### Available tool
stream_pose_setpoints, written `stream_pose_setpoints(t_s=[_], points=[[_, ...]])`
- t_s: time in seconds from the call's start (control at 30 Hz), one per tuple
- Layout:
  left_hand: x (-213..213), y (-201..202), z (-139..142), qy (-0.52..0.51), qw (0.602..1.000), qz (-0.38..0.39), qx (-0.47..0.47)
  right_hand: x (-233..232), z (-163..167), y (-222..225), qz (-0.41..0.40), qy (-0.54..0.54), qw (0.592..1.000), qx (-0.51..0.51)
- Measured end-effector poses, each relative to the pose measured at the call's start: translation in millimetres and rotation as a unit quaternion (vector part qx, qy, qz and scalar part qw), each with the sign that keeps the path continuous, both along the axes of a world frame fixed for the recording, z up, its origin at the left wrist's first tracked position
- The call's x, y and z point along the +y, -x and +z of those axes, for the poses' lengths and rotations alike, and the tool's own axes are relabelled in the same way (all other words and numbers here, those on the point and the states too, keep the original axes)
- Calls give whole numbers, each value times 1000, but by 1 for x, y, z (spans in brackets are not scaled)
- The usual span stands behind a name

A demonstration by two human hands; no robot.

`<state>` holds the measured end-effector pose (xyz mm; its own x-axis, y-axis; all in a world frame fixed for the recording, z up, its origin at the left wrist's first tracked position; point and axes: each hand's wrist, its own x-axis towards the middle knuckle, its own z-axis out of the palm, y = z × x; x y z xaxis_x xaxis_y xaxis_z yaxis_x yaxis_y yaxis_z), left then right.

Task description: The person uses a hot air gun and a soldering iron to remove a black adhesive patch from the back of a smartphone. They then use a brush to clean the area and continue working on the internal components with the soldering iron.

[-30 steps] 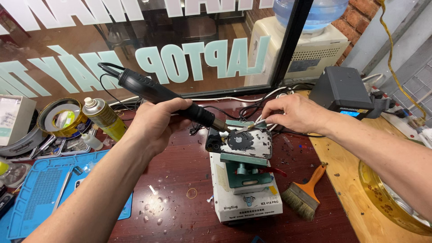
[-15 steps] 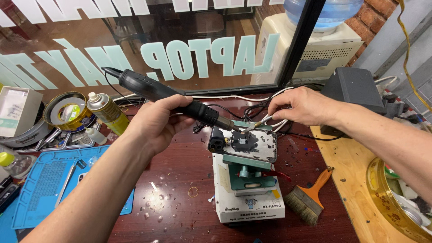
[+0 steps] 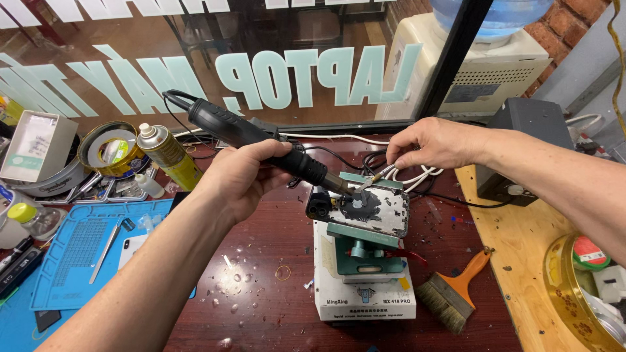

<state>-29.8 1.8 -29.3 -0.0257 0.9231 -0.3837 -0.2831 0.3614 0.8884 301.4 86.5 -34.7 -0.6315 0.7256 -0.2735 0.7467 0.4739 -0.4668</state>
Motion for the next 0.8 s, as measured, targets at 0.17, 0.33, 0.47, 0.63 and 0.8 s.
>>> stream_pose_setpoints(t_s=[0.17, 0.33, 0.47, 0.63, 0.8], points=[[-3, 0, -1, 4, 1000, 4, 5, 3, 6, 1, 0, -19, 999, -42], [-3, 0, -1, 1, 1000, 8, 2, 4, 5, -1, 4, -23, 999, -35], [-2, -3, -3, 3, 1000, 15, -1, 5, -2, -4, -7, 6, 1000, -16], [-4, -8, -4, -6, 1000, 17, 5, 11, -6, -5, -14, 46, 999, -23], [-6, -11, 0, -7, 1000, 19, 16, 15, -3, -1, -7, 58, 997, -40]])
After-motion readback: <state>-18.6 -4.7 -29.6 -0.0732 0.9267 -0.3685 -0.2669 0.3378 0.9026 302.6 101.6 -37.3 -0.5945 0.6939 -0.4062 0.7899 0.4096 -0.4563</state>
